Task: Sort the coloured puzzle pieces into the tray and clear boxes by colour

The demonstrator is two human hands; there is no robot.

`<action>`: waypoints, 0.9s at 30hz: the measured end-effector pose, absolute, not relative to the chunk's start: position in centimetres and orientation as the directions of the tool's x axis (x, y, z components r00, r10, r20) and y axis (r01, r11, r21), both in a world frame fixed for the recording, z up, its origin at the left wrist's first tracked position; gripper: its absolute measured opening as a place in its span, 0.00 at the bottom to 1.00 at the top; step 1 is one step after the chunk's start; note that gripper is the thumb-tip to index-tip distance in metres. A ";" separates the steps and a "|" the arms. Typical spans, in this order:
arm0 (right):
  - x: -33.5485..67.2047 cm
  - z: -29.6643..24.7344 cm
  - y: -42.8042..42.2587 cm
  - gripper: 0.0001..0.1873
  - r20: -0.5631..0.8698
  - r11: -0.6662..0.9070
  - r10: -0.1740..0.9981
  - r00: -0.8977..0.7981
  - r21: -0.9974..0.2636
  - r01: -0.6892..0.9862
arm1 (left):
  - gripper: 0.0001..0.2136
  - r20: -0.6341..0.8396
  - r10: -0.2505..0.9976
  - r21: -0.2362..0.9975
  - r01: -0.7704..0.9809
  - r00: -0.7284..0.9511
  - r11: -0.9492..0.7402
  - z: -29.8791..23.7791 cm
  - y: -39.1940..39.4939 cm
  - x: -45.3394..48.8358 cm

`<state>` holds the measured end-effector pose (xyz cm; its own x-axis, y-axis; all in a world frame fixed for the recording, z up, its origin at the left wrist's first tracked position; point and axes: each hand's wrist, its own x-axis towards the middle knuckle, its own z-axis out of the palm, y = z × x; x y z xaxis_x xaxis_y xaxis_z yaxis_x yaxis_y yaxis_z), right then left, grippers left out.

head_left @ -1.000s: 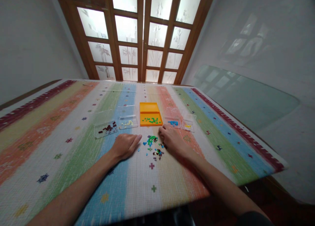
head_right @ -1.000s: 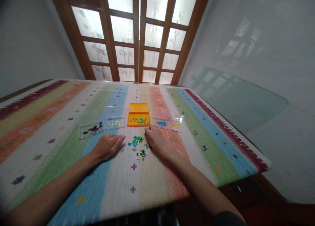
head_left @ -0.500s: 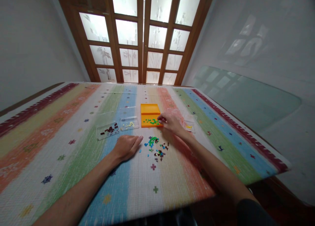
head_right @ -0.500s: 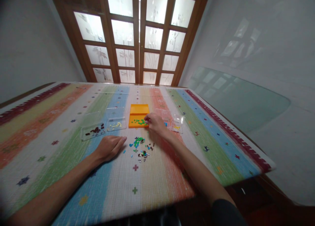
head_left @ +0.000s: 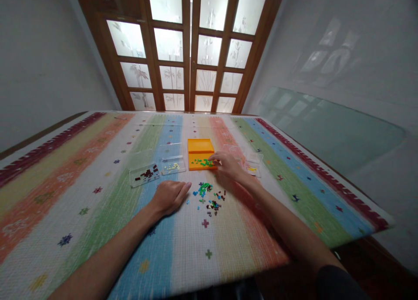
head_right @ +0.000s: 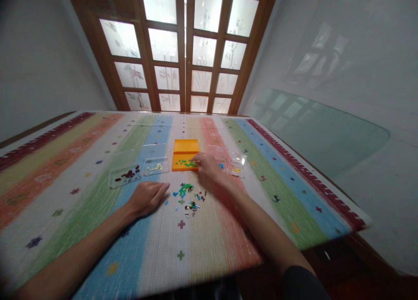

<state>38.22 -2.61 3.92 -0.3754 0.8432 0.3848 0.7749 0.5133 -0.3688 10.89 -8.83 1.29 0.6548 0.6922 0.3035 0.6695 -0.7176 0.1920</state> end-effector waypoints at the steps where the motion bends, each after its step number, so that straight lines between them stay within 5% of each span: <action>1: 38.5 4.2 -3.2 0.13 0.378 0.531 0.836 -0.399 -0.366 0.765 | 0.24 0.304 0.692 0.192 0.669 0.655 -0.718 1.3 -8.8 10.9; 5: 39.3 4.9 -5.5 0.05 0.251 0.564 0.825 -0.506 -0.369 0.738 | 0.23 0.308 0.692 0.196 0.668 0.653 -0.718 1.1 -8.8 10.8; 11: 38.7 4.2 -7.1 0.12 0.134 0.510 0.856 -0.499 -0.378 0.773 | 0.24 0.304 0.695 0.196 0.671 0.652 -0.715 1.0 -8.7 10.8; 22: 37.6 4.6 -7.7 0.04 0.129 0.502 0.840 -0.527 -0.552 0.666 | 0.24 0.294 0.697 0.195 0.672 0.654 -0.714 1.3 -8.8 10.8; 27: 37.1 4.3 -7.9 0.07 0.168 0.611 0.755 -0.633 -0.529 0.589 | 0.24 0.282 0.707 0.203 0.679 0.649 -0.705 1.3 -8.8 10.8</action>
